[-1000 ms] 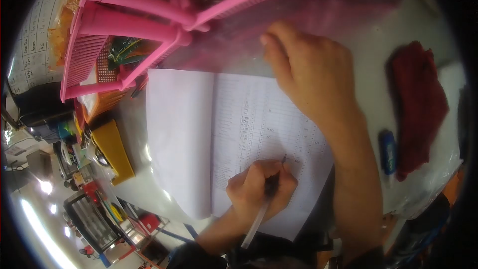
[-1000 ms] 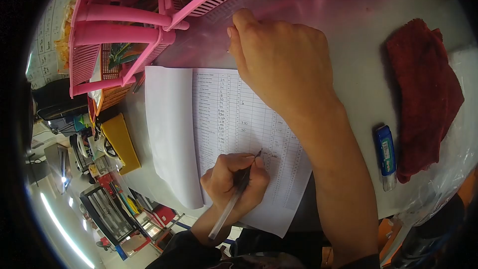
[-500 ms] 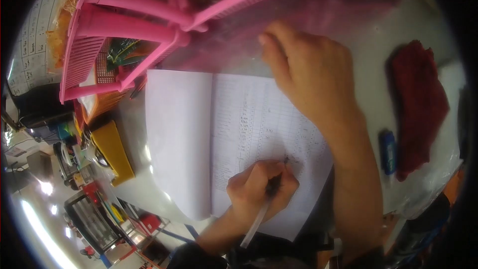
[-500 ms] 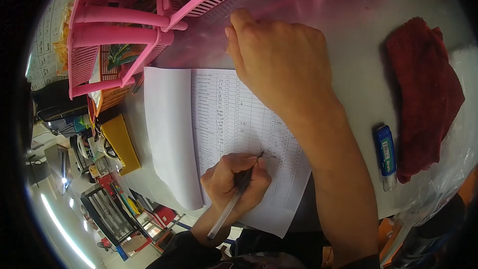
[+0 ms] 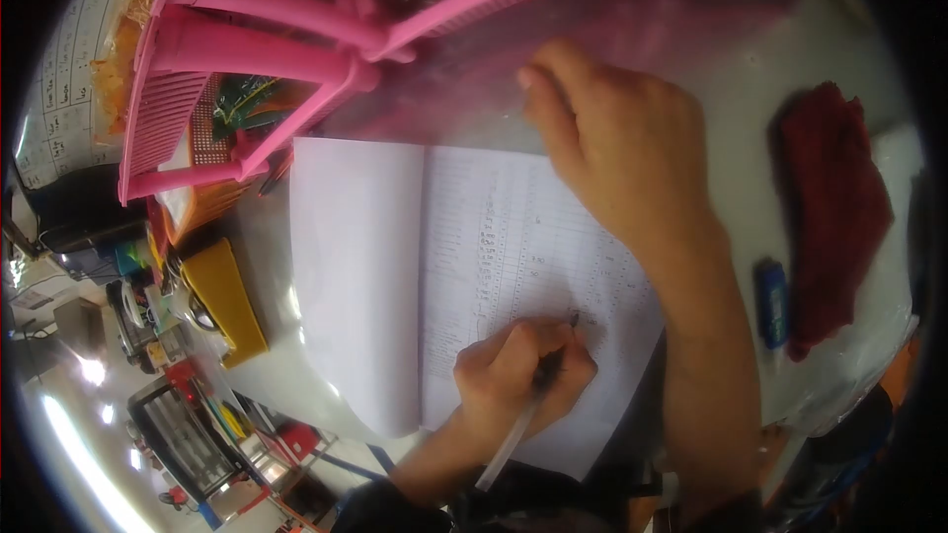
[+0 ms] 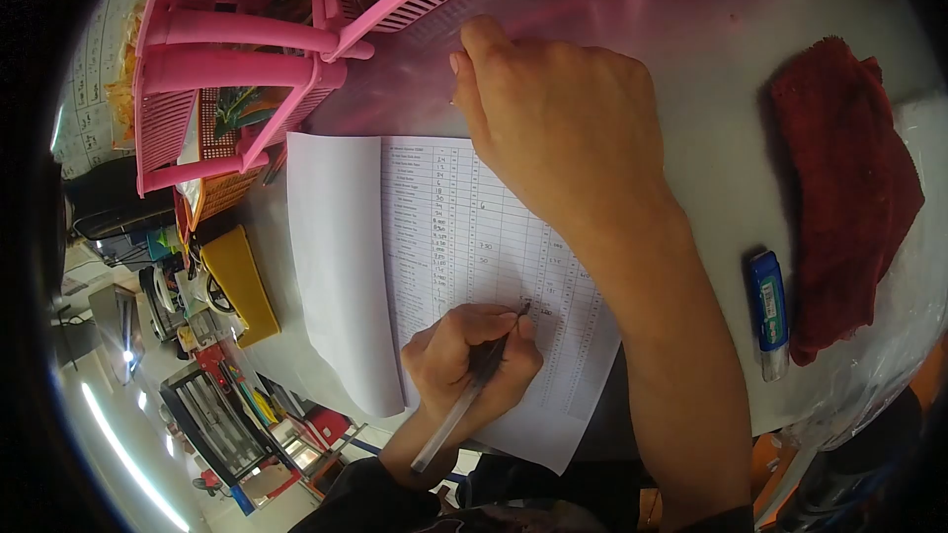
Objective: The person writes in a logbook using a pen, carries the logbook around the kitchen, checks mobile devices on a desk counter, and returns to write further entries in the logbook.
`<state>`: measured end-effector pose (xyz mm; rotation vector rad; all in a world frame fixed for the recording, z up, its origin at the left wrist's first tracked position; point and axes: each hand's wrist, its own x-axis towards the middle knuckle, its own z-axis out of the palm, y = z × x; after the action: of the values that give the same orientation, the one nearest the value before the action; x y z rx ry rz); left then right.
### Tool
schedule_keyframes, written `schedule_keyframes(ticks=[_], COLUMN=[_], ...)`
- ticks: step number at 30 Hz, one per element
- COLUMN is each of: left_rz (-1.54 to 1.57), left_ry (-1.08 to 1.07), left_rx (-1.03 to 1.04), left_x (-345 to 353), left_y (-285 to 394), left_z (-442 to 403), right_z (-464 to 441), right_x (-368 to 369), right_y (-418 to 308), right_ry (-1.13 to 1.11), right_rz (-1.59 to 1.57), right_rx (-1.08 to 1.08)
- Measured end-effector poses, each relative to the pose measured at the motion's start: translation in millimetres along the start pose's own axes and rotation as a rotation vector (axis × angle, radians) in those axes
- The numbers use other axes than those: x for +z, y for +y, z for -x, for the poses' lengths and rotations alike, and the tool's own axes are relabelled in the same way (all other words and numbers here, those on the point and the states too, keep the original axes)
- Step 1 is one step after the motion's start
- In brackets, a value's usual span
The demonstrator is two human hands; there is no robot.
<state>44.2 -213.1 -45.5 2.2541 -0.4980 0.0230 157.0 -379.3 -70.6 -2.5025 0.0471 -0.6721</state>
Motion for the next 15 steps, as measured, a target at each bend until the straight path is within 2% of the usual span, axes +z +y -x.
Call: schedule_keyframes(ticks=[6, 12, 14, 15], left_rz=[0.005, 0.068, 0.027, 0.022], left_ry=[-0.011, 0.021, 0.161, 0.165], left_rx=[-0.011, 0.061, -0.071, -0.068], left_x=[-0.5, -12.2, -19.2, -21.9], left_y=[-0.6, -5.3, -19.5, -23.1], left_z=[1.8, 4.2, 10.0, 9.8], right_z=[0.1, -0.3, -0.9, -1.2], right_x=[-0.7, -1.7, -2.5, -3.2], right_y=[-1.4, -1.8, -2.0, -2.5], right_ry=[-0.005, -0.025, -0.034, -0.044], right_rz=[-0.018, -0.025, -0.027, -0.02], right_rx=[0.011, 0.022, 0.028, 0.036])
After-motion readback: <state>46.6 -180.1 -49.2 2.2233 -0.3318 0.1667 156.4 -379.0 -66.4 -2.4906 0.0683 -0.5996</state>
